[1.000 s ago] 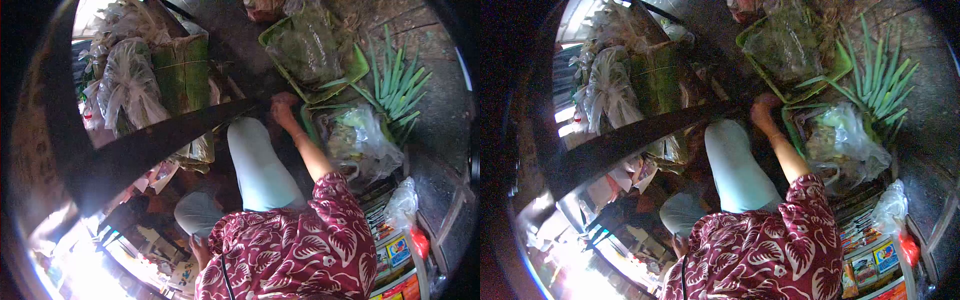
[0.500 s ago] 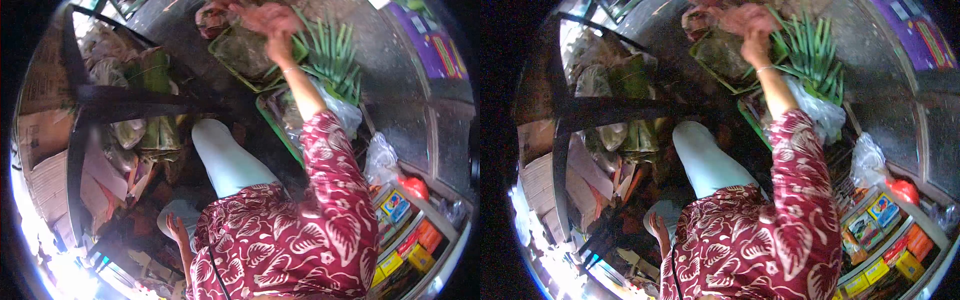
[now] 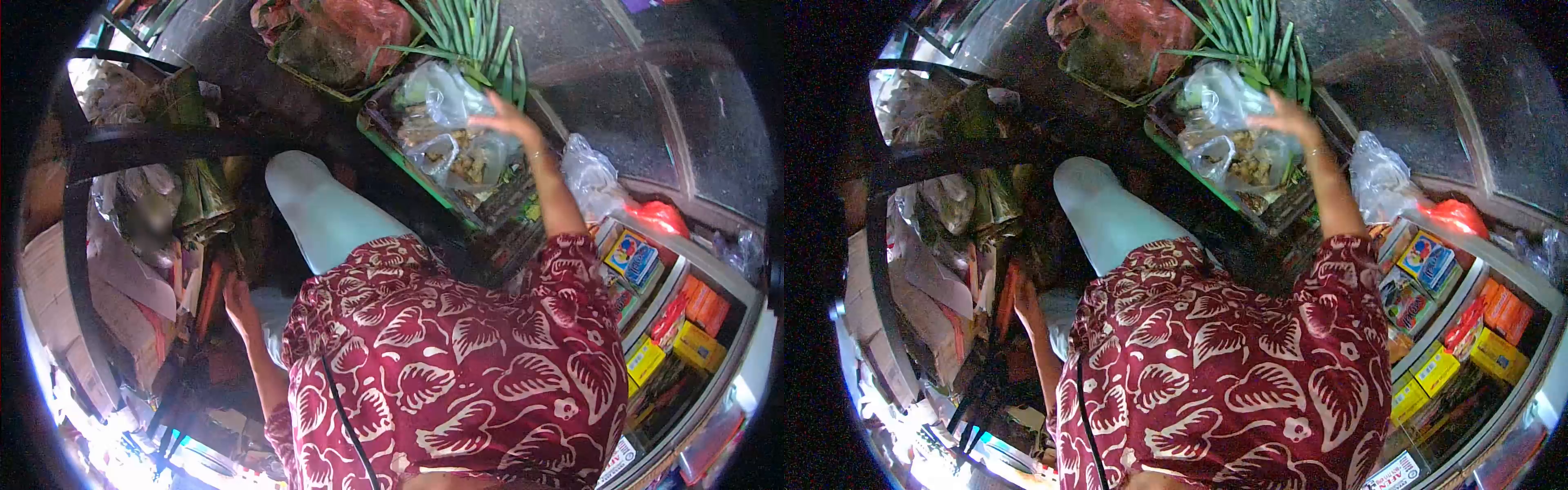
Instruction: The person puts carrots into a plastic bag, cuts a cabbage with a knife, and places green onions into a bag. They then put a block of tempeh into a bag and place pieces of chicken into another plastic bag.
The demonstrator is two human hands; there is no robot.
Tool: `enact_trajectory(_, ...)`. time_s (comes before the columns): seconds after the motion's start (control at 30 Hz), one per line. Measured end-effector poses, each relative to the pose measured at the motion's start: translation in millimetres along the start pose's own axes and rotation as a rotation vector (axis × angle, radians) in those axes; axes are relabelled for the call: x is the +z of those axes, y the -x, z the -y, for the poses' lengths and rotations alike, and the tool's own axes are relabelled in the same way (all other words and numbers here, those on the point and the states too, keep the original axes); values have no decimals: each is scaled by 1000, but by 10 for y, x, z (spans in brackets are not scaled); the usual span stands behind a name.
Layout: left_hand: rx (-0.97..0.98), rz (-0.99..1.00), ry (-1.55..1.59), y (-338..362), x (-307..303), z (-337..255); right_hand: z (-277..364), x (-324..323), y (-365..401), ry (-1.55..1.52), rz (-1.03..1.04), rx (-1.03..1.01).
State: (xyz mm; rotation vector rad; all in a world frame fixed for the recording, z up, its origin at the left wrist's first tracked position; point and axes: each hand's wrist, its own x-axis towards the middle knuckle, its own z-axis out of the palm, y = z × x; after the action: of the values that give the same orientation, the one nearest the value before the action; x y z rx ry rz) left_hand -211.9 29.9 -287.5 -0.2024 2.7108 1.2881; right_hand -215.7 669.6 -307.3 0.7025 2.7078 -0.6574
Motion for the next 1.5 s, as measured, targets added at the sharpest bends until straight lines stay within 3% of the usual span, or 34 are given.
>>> enact_trajectory(0.03,2,4,6,-68,53,-95,-26,138,197,-15,-19,-96)
enact_trajectory(0.1,10,76,184,-161,184,-267,150,489,713,41,-122,-90)
enact_trajectory(0.17,10,129,249,-221,333,-429,343,881,1018,299,22,-107)
enact_trajectory(0.27,59,210,272,-169,460,-709,298,1267,1130,299,-7,-129)
enact_trajectory(0.33,108,244,238,-209,451,-712,346,992,1045,-484,131,-99)
enact_trajectory(0.37,100,253,212,-189,420,-691,-7,1042,822,-560,-116,-137)
enact_trajectory(0.4,91,259,189,-173,389,-651,-30,806,723,-760,-275,-19)
enact_trajectory(0.43,92,257,188,-154,361,-597,-16,559,671,-1149,-501,168)
enact_trajectory(0.47,81,229,225,-143,339,-515,-234,486,507,-1020,-706,204)
enact_trajectory(0.5,69,202,261,-135,320,-420,-463,457,360,-688,-821,250)
enact_trajectory(0.57,22,181,239,-152,316,-277,-723,539,149,100,-790,308)
enact_trajectory(0.6,-6,180,244,-162,323,-270,-656,530,146,101,-789,300)
enact_trajectory(0.67,-38,170,250,-157,319,-354,-439,478,174,168,-402,341)
enact_trajectory(0.77,-217,246,319,-186,342,-714,-301,200,58,-98,-473,315)
enact_trajectory(0.83,-85,272,405,-276,478,-810,-130,-255,155,-74,-600,73)
enact_trajectory(0.9,-5,398,499,-379,659,-1040,52,-763,235,-346,-491,-57)
enact_trajectory(0.97,63,525,451,-416,820,-1544,9,-1026,136,-348,-473,-245)
enact_trajectory(1.07,289,770,576,-408,1256,-2050,691,-1372,438,-470,-383,-242)
enact_trajectory(1.13,295,929,596,-333,1480,-2389,1084,-1434,533,-618,-247,-252)
enact_trajectory(1.2,368,859,694,-155,1768,-2622,1553,-1364,641,-567,-145,-353)
enact_trajectory(1.23,524,770,625,-130,1974,-2629,1745,-1285,675,-508,-99,-375)
enact_trajectory(1.3,34,1106,771,-28,1878,-2903,2129,-1070,731,-672,109,-378)
enact_trajectory(1.33,35,1101,770,-44,1884,-2861,2172,-946,660,-822,113,-502)
enact_trajectory(1.37,-104,1133,882,-65,1904,-2789,2126,-897,496,-961,240,-395)
enact_trajectory(1.4,-247,1160,992,-77,1909,-2723,2057,-794,295,-902,154,-370)
enact_trajectory(1.43,-284,1044,973,-59,1868,-2664,1945,-639,66,-843,68,-342)
enact_trajectory(1.5,-349,946,962,-123,1707,-2484,1501,-28,-485,15,-273,-430)
